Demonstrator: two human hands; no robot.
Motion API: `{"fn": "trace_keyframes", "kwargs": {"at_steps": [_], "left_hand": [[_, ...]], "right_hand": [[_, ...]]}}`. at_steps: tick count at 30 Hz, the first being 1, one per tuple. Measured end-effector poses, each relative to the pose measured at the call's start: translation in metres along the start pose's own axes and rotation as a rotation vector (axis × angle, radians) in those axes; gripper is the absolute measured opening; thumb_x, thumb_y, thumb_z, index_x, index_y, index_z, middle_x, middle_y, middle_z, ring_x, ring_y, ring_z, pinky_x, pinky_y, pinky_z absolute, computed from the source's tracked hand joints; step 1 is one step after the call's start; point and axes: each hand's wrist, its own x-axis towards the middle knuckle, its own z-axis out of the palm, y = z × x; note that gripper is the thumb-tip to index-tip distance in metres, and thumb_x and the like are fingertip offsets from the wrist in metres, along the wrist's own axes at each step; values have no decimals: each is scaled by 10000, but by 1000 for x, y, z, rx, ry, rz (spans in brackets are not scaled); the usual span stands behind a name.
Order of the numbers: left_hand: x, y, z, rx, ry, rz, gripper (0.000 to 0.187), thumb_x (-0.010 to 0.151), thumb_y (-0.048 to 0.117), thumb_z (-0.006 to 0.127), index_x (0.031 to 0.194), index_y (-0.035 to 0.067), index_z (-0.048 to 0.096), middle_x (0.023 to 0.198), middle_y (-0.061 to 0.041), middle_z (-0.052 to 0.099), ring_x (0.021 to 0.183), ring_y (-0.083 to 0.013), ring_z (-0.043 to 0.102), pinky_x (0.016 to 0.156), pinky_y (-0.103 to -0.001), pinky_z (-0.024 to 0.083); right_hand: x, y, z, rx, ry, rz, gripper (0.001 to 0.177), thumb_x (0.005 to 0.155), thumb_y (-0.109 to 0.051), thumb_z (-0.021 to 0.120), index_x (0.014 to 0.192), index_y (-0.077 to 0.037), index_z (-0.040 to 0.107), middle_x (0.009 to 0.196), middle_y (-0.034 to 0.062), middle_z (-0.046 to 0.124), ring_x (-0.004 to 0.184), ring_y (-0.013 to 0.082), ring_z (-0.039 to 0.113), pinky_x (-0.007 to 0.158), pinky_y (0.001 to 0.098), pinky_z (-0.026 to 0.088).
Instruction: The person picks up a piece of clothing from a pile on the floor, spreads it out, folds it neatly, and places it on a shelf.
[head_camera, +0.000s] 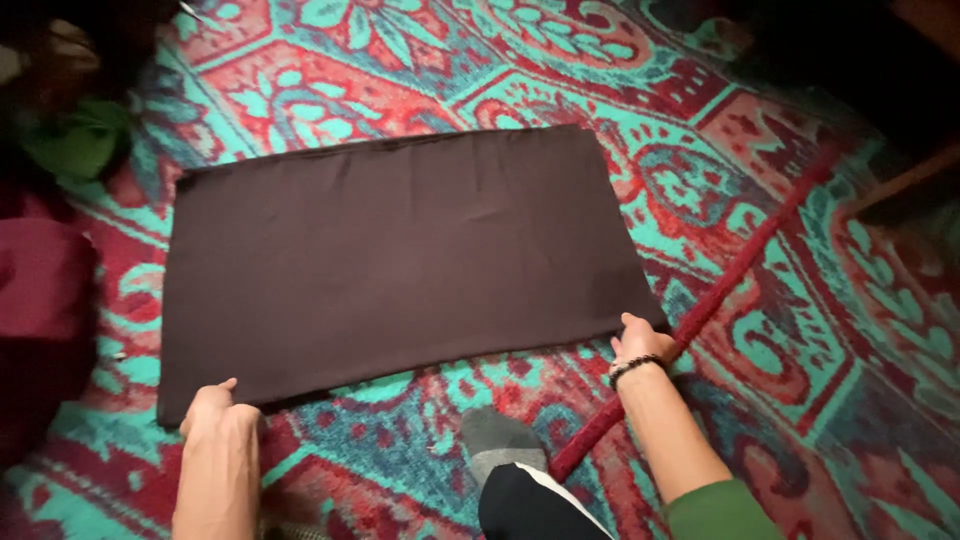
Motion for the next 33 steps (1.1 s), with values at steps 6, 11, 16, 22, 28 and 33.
{"fn": "trace_keyframes", "kwargs": {"at_steps": [6,11,16,22,28,33], "left_hand": [[62,-9,14,-153,-126,-58,622,874,283,767,1306,70,374,950,-107,692,527,-224,740,443,-465,599],[45,-4,-1,-83,-181,-2,700,898,289,795,1323,-60,362,1095,-128,727,551,-201,749,384,-395,546],[33,-9,-6,-284,-181,191,610,966,264,779,1369,11,396,1098,-167,595,812,-302,739,643,-492,694],[-83,17,-41,-492,-163,392,459,954,166,806,724,151,409,781,19,576,733,-108,611,570,-254,619],[-101,31,-66,-501,-232,446,319,957,112,745,908,155,432,755,-10,577,593,-117,675,497,-212,524],[-120,40,-90,-517,-200,477,326,947,112,746,907,130,423,780,-13,581,609,-128,704,491,-200,536]], "right_hand": [[-76,-55,-23,291,-231,249,954,857,-130,833,1511,-132,139,1538,234,283,1290,431,591,967,457,571],[-43,-33,-3,277,-93,180,556,798,-197,899,1201,-86,532,1221,196,498,883,343,691,600,338,635],[-73,-52,-10,501,-24,55,412,772,-102,930,1036,-20,625,1047,147,601,964,318,678,822,454,632],[-106,-85,-32,524,56,-238,632,807,-122,899,647,-185,291,721,-73,391,694,110,358,683,315,330],[-156,-120,-60,536,52,-207,459,848,-182,848,643,-129,441,698,-20,532,683,128,496,541,322,463],[-152,-111,-73,479,89,-408,452,811,-206,870,661,-115,453,767,-50,447,742,130,414,626,366,392]]}}
